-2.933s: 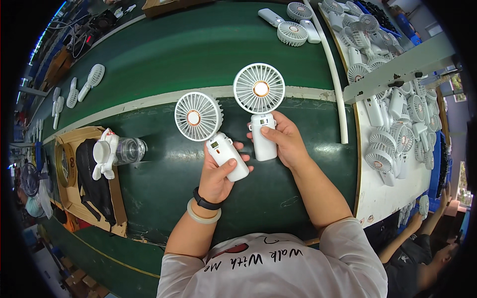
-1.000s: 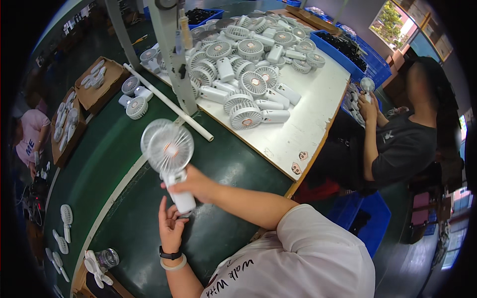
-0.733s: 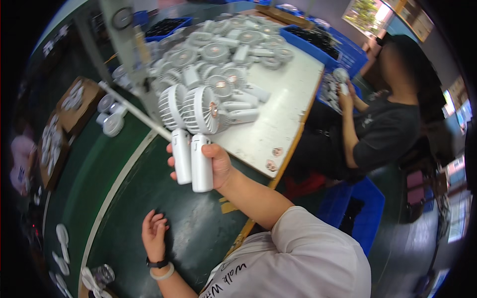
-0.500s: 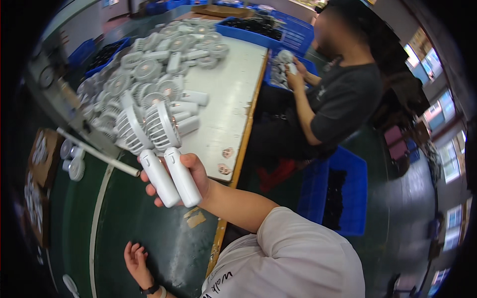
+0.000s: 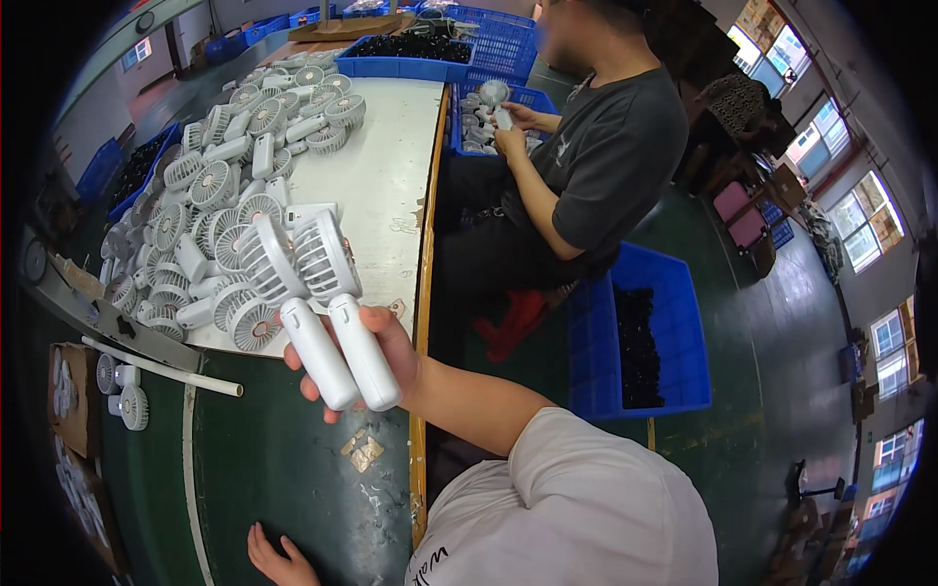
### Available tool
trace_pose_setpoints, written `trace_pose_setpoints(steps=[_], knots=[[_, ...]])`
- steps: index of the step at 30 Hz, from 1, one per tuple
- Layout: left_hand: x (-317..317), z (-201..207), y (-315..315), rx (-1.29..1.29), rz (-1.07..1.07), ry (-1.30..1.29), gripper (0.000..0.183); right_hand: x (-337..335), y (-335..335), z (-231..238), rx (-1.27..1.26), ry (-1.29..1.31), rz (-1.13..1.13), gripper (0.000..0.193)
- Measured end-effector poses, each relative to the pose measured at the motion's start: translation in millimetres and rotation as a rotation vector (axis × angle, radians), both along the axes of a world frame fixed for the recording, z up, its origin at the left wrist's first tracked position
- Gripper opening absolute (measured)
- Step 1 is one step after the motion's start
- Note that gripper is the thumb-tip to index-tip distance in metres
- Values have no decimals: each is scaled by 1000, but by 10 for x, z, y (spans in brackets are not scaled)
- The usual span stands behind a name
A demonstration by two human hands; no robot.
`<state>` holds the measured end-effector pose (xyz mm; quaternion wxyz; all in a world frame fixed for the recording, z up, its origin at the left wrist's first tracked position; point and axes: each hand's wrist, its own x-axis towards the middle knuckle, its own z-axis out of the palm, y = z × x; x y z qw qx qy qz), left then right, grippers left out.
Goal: The person assembles small white portable fans on a green factory table. They pick up fan heads and handles, attach them together, and test the fans by pressing buttons to activate the blades. The person handles multiple units, placing finished fans on the table and picking up new parts to continue the assembly process.
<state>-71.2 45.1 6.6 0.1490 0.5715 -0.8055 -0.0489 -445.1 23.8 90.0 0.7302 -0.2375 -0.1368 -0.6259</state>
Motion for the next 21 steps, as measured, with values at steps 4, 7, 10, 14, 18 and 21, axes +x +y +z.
trace_pose_setpoints(steps=[4,7,10,14,18,21], knots=[[-104,98,159,39,-10,-142,51,33,-16,-10,94,3,-22,72],[-82,129,195,48,-28,-177,50,71,-44,26,109,25,-29,71],[-60,128,196,59,-33,-177,52,135,-73,91,126,61,-46,72],[-60,183,197,102,-29,-156,53,210,-106,157,143,109,-73,70],[-25,156,197,107,-40,-136,54,232,-141,129,197,112,-70,66],[-38,163,203,114,-37,-103,55,201,-125,153,287,158,-156,63]])
